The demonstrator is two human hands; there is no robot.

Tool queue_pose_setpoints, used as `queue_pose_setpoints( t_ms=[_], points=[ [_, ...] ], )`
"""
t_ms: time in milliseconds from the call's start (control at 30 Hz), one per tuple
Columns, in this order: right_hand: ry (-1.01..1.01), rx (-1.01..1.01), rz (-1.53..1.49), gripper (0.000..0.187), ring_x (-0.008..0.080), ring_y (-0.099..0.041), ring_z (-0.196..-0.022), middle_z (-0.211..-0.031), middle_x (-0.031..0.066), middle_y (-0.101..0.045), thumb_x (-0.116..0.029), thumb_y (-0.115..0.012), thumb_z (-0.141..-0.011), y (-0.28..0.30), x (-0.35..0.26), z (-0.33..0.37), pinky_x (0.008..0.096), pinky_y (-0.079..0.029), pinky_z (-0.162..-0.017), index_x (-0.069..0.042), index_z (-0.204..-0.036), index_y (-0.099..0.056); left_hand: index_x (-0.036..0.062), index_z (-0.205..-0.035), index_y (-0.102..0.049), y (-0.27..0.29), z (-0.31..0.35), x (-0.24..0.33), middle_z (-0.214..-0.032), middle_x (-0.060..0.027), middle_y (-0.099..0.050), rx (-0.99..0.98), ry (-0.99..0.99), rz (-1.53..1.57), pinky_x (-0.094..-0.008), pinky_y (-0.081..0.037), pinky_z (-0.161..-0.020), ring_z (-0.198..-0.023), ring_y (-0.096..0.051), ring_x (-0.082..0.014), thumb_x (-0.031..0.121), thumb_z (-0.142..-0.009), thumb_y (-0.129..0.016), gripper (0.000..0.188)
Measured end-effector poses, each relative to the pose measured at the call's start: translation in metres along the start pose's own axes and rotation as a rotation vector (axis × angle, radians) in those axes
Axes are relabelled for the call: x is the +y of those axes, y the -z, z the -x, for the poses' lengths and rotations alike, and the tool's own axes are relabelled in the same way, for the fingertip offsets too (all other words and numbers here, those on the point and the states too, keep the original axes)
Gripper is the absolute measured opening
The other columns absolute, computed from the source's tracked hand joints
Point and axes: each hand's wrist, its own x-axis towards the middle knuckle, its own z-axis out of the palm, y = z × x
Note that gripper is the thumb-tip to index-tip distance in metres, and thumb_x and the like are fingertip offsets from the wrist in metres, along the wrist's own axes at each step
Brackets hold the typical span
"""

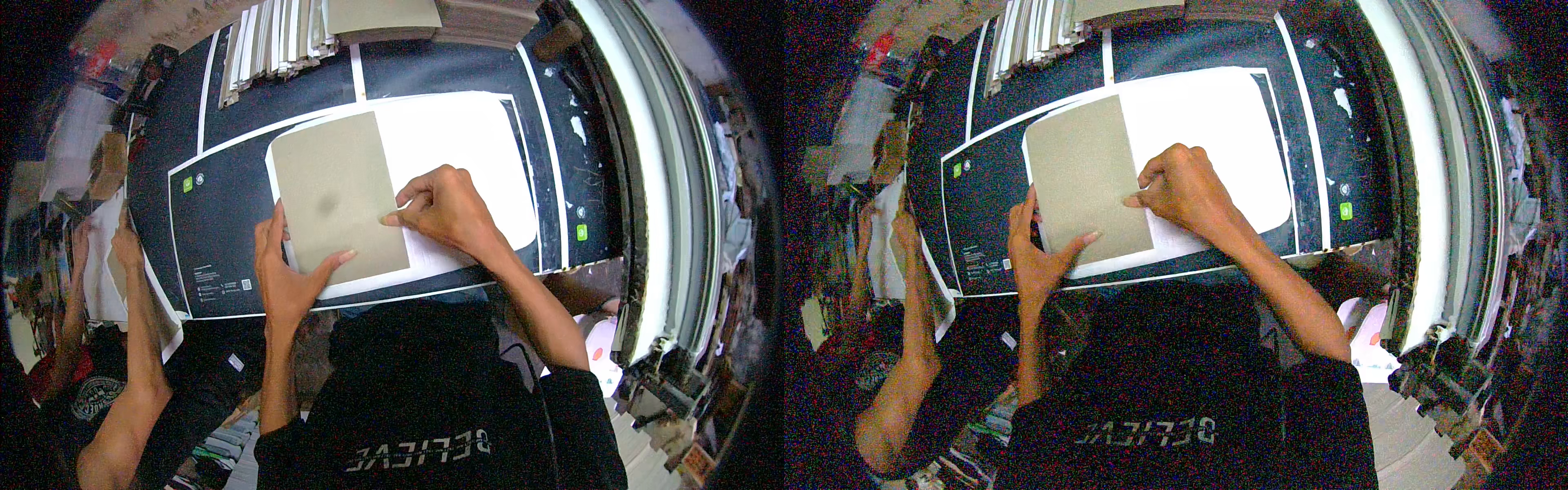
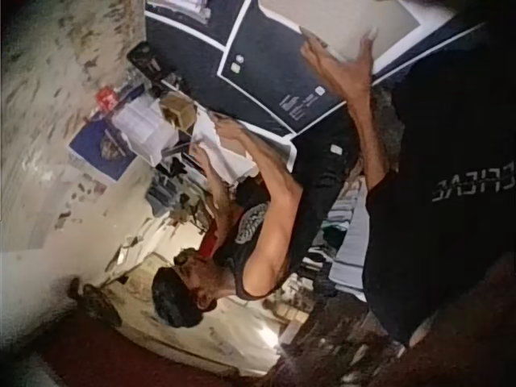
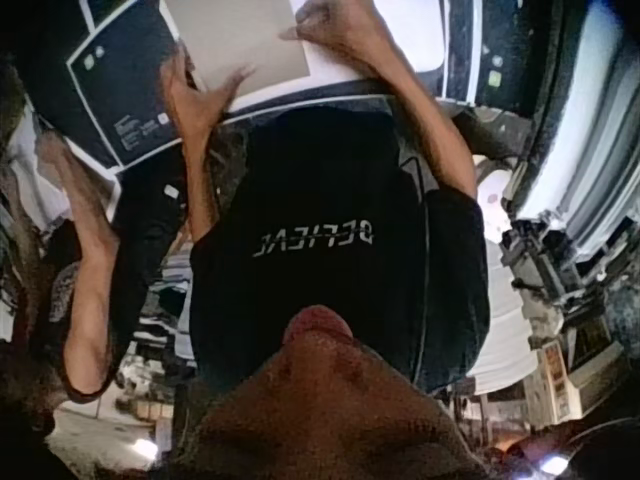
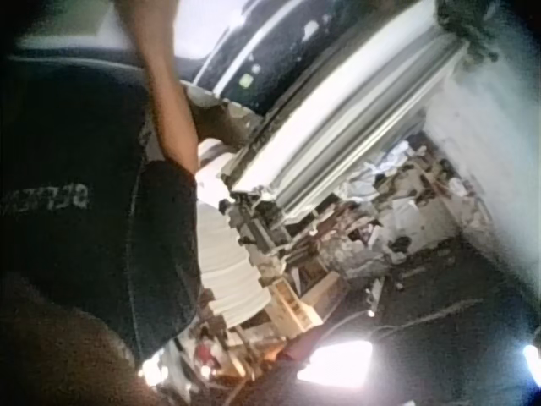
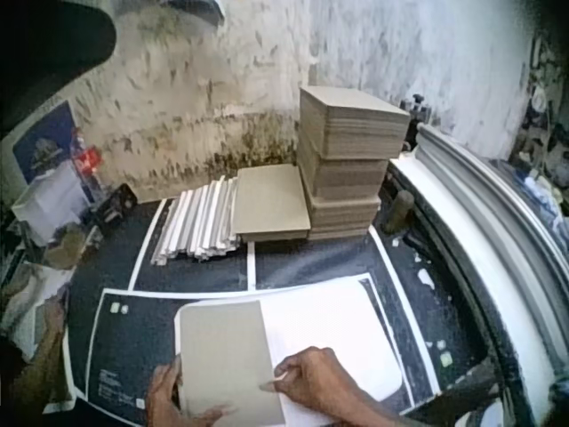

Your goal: The person positions and glues cardstock pieces onto a larger paper sheet, then applies a printed cover sheet using a gluing machine.

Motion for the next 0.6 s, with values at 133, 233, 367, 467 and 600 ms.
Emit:
queue_pose_setpoints(
  t_ms=[133, 233, 367, 467, 600],
  points=[
    [0.025, -0.002, -0.025, 0.03, 0.0205, -0.069, -0.061, -0.072, 0.0169, -0.073, -0.02, -0.091, -0.071, -0.0001, -0.0012, 0.0012, 0.0333, -0.055, -0.059, 0.003, -0.086, -0.078, -0.0025, -0.146, -0.046, 0.0018, -0.0004, -0.0003, -0.115, -0.0179, -0.058, -0.044, 0.02, -0.024, -0.0418, -0.05, -0.094, -0.106, -0.058, -0.029, 0.03, -0.055, -0.099, 0.11],
    [0.003, -0.023, -0.035, 0.03, 0.0155, -0.065, -0.055, -0.067, 0.0147, -0.072, -0.017, -0.091, -0.072, 0.002, -0.0055, 0.0016, 0.0306, -0.053, -0.054, 0.005, -0.088, -0.077, -0.0001, -0.145, -0.049, -0.0016, 0.0009, -0.0045, -0.109, -0.0147, -0.059, 0.003, -0.007, 0.002, -0.0401, -0.05, -0.093, -0.102, -0.058, -0.0288, 0.029, -0.054, -0.1, 0.108],
    [-0.024, -0.03, -0.027, 0.03, 0.0155, -0.066, -0.055, -0.067, 0.0149, -0.072, -0.016, -0.09, -0.073, 0.0014, -0.0045, 0.0014, 0.0298, -0.053, -0.053, 0.006, -0.09, -0.077, -0.002, -0.146, -0.048, -0.0009, 0.0011, -0.0012, -0.117, -0.0187, -0.059, -0.037, 0.021, -0.021, -0.0441, -0.05, -0.094, -0.108, -0.059, -0.0295, 0.031, -0.055, -0.1, 0.109],
    [0.024, -0.024, -0.029, 0.029, 0.0158, -0.066, -0.056, -0.068, 0.0155, -0.072, -0.013, -0.089, -0.074, 0.0026, -0.0058, 0.0022, 0.0293, -0.053, -0.053, 0.007, -0.09, -0.076, -0.0027, -0.146, -0.047, -0.0005, 0.002, -0.002, -0.121, -0.0208, -0.058, -0.045, 0.018, -0.055, -0.0461, -0.05, -0.094, -0.111, -0.059, -0.0297, 0.032, -0.056, -0.099, 0.11],
    [0.028, -0.004, -0.052, 0.029, 0.0154, -0.067, -0.057, -0.067, 0.0161, -0.072, -0.012, -0.088, -0.075, -0.0006, -0.005, 0.0052, 0.0294, -0.053, -0.054, 0.009, -0.092, -0.076, -0.0022, -0.146, -0.046, 0.0006, -0.0006, -0.0002, -0.124, -0.0208, -0.057, -0.078, 0.054, -0.058, -0.0466, -0.05, -0.094, -0.112, -0.059, -0.0304, 0.033, -0.055, -0.099, 0.112]
  ],
)
